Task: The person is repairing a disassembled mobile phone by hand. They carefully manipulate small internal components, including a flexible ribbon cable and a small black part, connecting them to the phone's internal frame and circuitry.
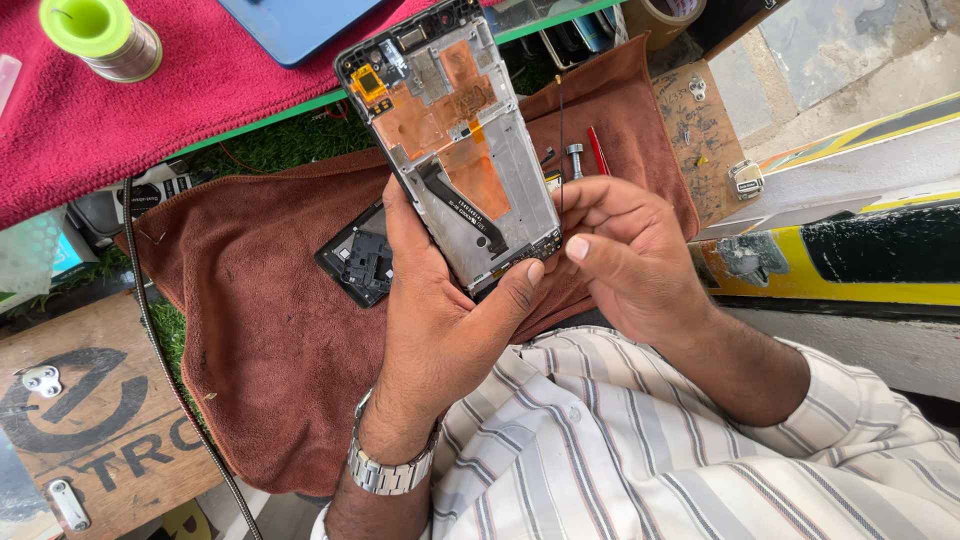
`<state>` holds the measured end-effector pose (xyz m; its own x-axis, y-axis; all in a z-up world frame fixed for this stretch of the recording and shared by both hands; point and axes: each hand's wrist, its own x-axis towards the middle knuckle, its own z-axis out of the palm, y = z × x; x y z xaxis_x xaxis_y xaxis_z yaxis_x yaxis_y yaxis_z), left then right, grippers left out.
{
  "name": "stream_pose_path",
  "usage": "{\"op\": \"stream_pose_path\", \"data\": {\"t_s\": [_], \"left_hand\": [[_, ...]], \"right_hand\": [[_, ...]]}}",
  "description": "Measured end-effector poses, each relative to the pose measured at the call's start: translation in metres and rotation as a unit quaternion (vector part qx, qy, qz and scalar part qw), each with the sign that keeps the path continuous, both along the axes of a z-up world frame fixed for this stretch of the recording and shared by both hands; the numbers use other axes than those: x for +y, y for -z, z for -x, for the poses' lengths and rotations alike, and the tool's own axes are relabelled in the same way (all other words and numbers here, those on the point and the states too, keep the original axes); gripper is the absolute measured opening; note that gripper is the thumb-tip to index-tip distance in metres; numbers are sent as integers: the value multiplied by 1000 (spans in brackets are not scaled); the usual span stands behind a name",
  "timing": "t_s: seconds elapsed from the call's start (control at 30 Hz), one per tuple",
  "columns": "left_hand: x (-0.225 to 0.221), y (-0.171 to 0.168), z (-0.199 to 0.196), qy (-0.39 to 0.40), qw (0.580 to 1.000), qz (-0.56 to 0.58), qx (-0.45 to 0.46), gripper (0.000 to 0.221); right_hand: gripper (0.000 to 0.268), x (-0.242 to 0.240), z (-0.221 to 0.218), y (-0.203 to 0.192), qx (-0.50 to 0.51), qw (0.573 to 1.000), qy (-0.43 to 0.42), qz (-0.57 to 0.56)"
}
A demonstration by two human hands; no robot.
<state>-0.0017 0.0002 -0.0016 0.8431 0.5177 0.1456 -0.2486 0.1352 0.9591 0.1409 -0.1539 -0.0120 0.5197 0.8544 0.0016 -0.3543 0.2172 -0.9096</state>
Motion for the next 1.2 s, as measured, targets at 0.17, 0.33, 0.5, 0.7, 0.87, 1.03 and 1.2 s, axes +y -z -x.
{"op": "stream_pose_path", "data": {"t_s": [0.17, 0.33, 0.5, 0.7, 0.87, 1.03, 1.2], "left_hand": [[0, 0, 0, -5, 1000, -26, 13, 93], [2, -4, 0, 7, 999, -14, 31, 92], [2, -5, -2, 9, 999, -1, 37, 92], [1, -5, -1, -4, 999, -44, 29, 91], [0, -3, -1, -15, 997, -66, 24, 86], [-4, -2, -3, -36, 993, -110, 15, 79], [-6, -1, -3, -29, 988, -150, 17, 79]], "right_hand": [[31, -1, 2, 1, 95, 995, 9, 28], [28, -1, 1, 5, 107, 994, 9, 24], [29, 1, 1, 5, 112, 993, 11, 26], [29, 4, 4, 1, 126, 992, 11, 22], [29, 6, 8, 2, 116, 993, 21, 22], [28, 8, 7, 4, 124, 991, 39, 29], [23, 7, 5, 7, 91, 994, 53, 26]]}}
